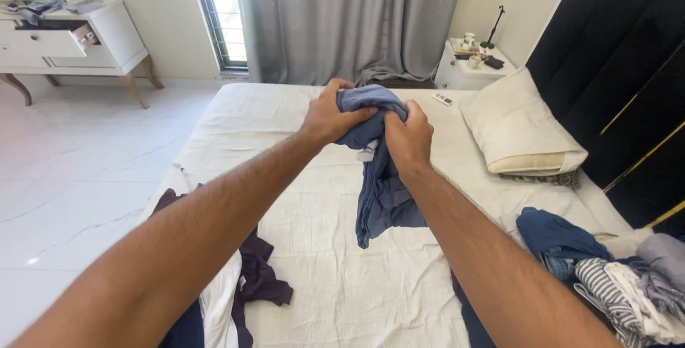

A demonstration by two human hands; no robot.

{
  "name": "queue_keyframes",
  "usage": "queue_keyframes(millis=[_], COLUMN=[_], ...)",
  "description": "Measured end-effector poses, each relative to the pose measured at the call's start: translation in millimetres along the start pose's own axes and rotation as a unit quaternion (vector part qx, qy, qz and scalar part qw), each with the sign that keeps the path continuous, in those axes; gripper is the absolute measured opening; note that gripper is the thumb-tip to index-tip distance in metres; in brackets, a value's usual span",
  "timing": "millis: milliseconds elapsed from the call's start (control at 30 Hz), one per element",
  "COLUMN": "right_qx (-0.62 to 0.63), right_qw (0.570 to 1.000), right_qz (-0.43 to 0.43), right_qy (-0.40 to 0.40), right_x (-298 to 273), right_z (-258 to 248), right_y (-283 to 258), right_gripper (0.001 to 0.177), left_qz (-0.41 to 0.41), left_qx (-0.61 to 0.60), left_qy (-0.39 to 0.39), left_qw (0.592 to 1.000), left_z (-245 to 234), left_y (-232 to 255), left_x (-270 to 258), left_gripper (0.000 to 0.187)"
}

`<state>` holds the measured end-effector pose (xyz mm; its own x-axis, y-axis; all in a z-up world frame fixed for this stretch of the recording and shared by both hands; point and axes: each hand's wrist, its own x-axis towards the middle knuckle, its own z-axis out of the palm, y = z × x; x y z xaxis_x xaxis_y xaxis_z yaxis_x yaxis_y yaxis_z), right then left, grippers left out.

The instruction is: The person is folding various items of clothing and stacking them on a bed.

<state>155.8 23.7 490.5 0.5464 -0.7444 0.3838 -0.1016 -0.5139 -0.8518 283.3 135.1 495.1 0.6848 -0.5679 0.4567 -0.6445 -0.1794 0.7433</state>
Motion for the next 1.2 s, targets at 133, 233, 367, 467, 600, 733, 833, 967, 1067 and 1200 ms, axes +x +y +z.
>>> queue_keyframes(millis=[133, 233, 367, 467, 600, 733, 833, 967, 1067, 1200], right_qx=[0.071, 0.128, 0.177, 0.165, 0.154, 0.167, 0.184, 0.166, 0.152, 0.090], right_qw=[0.997, 0.989, 0.975, 0.972, 0.964, 0.953, 0.947, 0.951, 0.948, 0.951], right_qz=[0.030, 0.012, 0.024, 0.035, -0.018, -0.029, 0.009, 0.007, 0.001, 0.050], right_qy=[-0.030, -0.075, -0.134, -0.167, -0.218, -0.252, -0.264, -0.262, -0.278, -0.293], right_x=[-3, 7, 14, 15, 34, 36, 28, 17, 10, -6], right_z=[-9, -8, -13, -26, -27, -30, -26, -32, -23, -13], right_y=[-3, 19, 5, -18, -27, -41, -60, -63, -46, -38], right_gripper=[0.013, 0.018, 0.041, 0.051, 0.043, 0.033, 0.032, 0.032, 0.035, 0.039], left_qz=[-0.068, -0.101, -0.060, -0.028, -0.003, 0.016, 0.030, 0.075, 0.092, 0.094], left_qx=[-0.177, -0.271, -0.279, -0.249, -0.189, -0.172, -0.153, -0.179, -0.192, -0.202], left_qy=[-0.019, -0.038, -0.071, -0.091, -0.097, -0.118, -0.133, -0.147, -0.147, -0.122], left_qw=[0.982, 0.957, 0.956, 0.964, 0.977, 0.978, 0.979, 0.970, 0.966, 0.967], left_z=[6, -3, -10, -19, -41, -56, -74, -85, -102, -124], left_y=[-5, 12, 21, 38, 61, 78, 80, 89, 105, 126], left_x=[-6, -9, 6, 13, 22, 28, 35, 48, 54, 57], left_gripper=[0.059, 0.052, 0.043, 0.037, 0.036, 0.037, 0.039, 0.043, 0.041, 0.036])
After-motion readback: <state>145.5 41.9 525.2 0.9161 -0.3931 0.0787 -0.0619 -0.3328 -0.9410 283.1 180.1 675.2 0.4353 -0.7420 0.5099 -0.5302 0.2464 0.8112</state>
